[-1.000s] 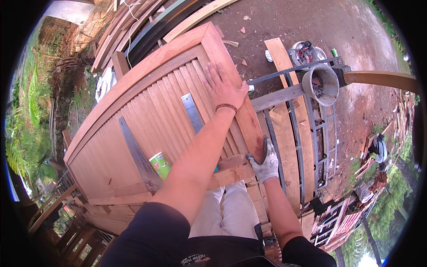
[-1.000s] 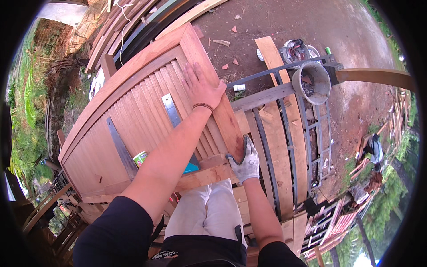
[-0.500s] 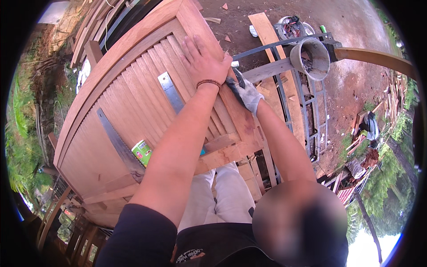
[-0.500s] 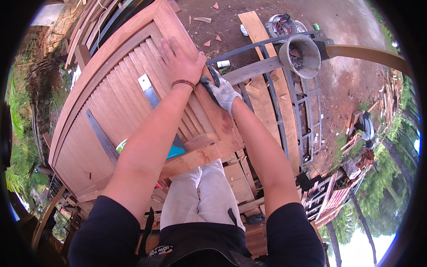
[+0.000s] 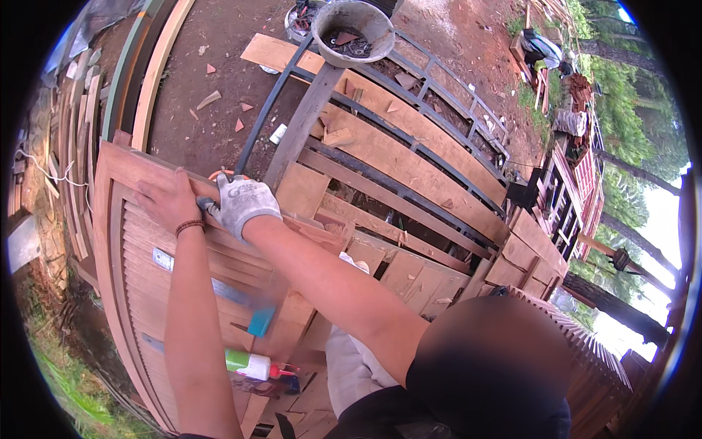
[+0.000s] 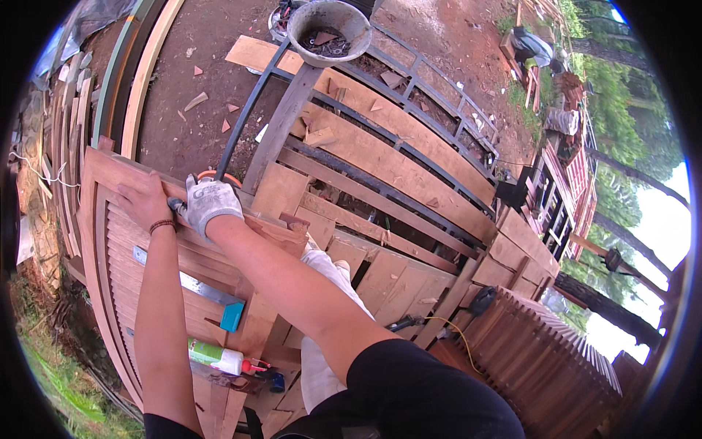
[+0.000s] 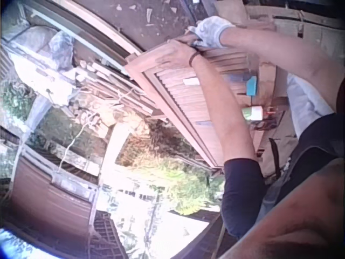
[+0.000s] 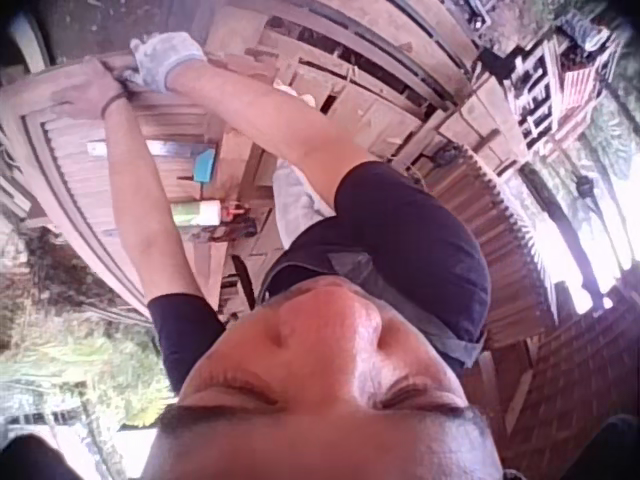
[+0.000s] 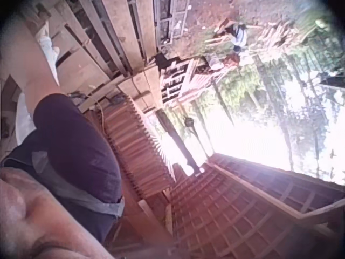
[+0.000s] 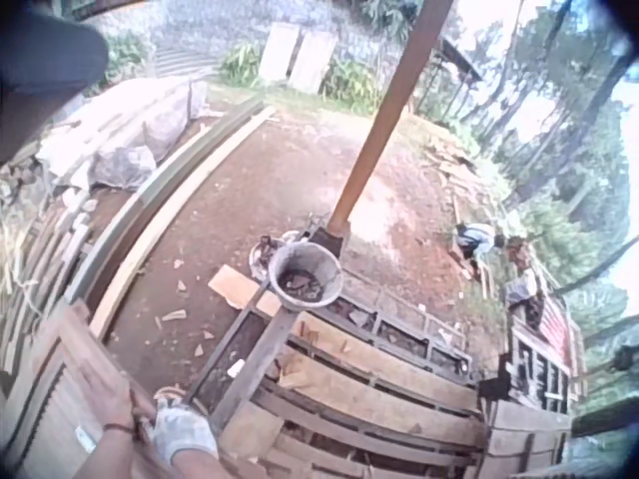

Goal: The person aligns a wooden slat panel on a workbench, applies wood glue to a frame piece, and secures it with a nail gun. They use a metal ruler and a blue sanding block to check alignment and smooth edges during the process.

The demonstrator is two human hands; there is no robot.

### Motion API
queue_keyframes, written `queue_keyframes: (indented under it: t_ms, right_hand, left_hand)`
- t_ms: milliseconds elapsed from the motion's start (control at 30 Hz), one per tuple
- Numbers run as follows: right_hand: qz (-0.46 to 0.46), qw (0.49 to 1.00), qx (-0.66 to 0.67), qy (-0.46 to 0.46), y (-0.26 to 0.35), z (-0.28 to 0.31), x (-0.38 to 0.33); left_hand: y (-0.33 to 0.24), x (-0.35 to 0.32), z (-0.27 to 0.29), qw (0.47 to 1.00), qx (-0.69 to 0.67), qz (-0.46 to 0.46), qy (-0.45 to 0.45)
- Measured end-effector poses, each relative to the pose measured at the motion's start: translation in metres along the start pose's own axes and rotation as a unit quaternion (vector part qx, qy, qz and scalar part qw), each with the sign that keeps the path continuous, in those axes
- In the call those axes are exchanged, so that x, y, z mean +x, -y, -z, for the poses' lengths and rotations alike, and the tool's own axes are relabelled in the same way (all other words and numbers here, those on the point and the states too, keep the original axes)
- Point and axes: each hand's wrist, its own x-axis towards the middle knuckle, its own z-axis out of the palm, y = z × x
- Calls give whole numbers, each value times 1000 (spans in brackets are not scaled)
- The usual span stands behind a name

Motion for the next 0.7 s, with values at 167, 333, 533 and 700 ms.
queue_keyframes:
  t_ms: [167,333,533,700]
  right_hand:
    - [22,999,-28,31,-5,4,2]
    - [12,999,-23,42,4,3,5]
    - [-25,992,-116,49,7,2,12]
    - [27,993,-109,29,-14,-16,16]
  left_hand:
    - [-3,4,7,999,-12,18,35]
    - [1,-2,5,1000,-6,19,-3]
    - [-26,-9,26,996,-58,63,25]
    - [-25,-14,32,992,-84,83,43]
